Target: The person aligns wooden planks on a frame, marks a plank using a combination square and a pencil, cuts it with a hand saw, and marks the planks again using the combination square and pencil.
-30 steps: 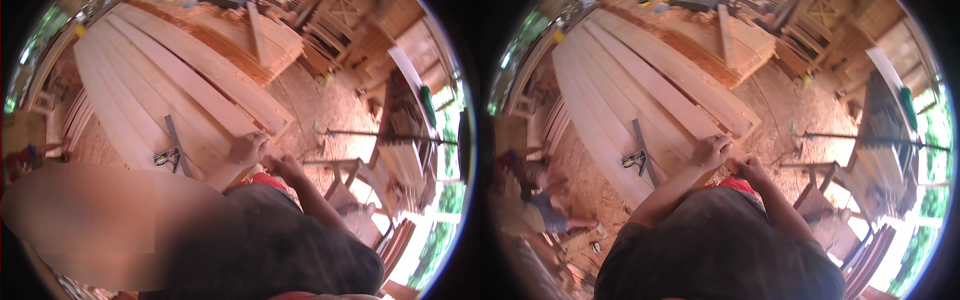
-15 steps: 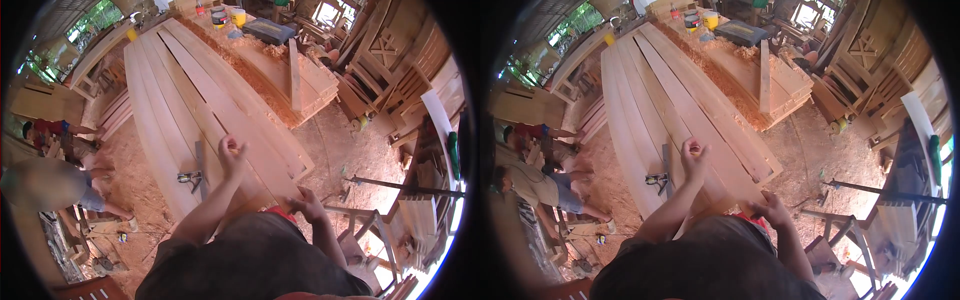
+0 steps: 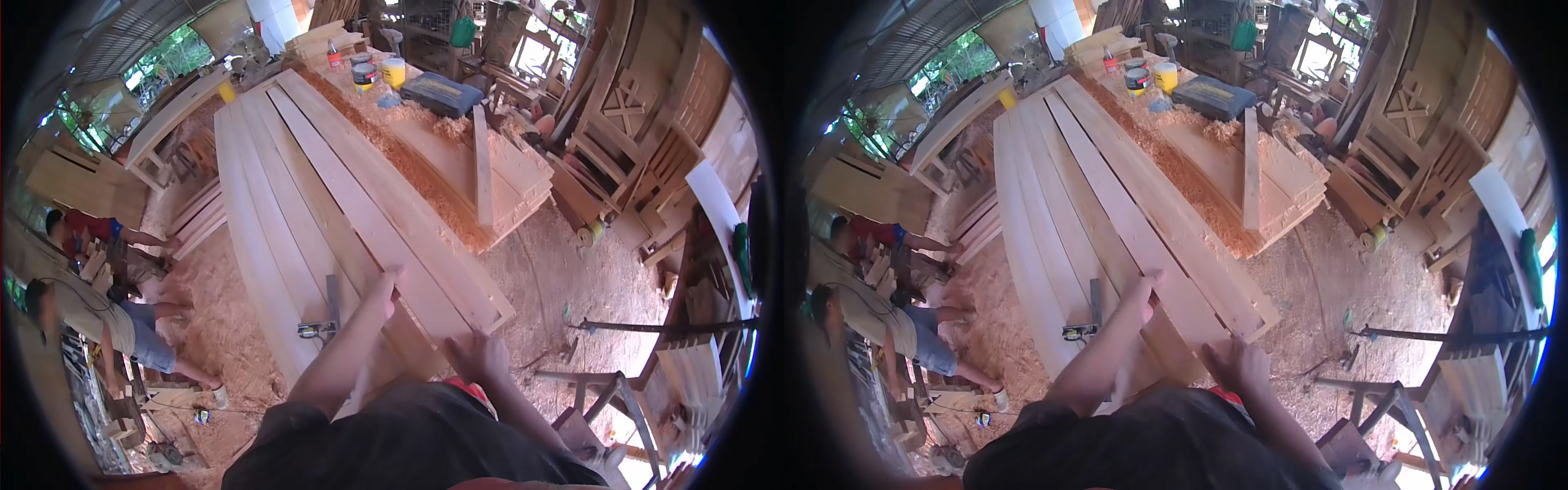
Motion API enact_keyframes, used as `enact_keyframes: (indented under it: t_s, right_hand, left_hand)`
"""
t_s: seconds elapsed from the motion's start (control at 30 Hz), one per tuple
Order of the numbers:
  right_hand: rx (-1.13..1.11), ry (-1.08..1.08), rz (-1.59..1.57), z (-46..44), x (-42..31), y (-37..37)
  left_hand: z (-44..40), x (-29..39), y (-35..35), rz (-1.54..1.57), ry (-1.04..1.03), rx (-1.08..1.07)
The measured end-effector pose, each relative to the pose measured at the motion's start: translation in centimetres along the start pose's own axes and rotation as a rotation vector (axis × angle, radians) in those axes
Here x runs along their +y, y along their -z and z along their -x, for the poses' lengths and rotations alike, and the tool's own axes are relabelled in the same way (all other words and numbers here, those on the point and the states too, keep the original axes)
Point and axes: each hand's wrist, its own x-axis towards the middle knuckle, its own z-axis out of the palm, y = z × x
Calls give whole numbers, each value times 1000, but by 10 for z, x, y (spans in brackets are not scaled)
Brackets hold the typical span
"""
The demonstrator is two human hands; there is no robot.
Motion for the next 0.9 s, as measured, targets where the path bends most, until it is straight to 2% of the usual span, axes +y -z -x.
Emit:
enact_keyframes:
  t_s: [0.13, 0.23, 0.33, 0.43, 0.53, 0.67, 0.8, 0.83, 0.9]
  right_hand:
    - [-25, -26, -14, -1, 9, 0]
    - [-26, -9, -6, -14, -8, 7]
    - [21, 54, 13, -38, -26, -8]
    - [45, 86, 25, -55, -43, -17]
    - [7, 63, 24, -63, -46, -26]
    - [19, 89, 23, -73, -33, -45]
    - [100, 84, 122, -91, -37, -34]
    - [64, 100, 125, -95, -37, -32]
    - [-25, 110, 135, -99, -30, -32]
  left_hand:
    - [25, 18, -13, -52, -36, 5]
    - [3, 41, -2, -120, -51, -80]
    - [2, 74, -9, 24, -120, -71]
    - [-18, 82, 1, 39, -131, -14]
    - [-32, 74, 20, -22, -50, 39]
    - [-35, 51, 35, -37, -48, 25]
    - [9, 46, 26, -75, -50, 16]
    - [19, 42, 27, -106, -45, 30]
    - [28, 38, 47, -135, -90, -82]
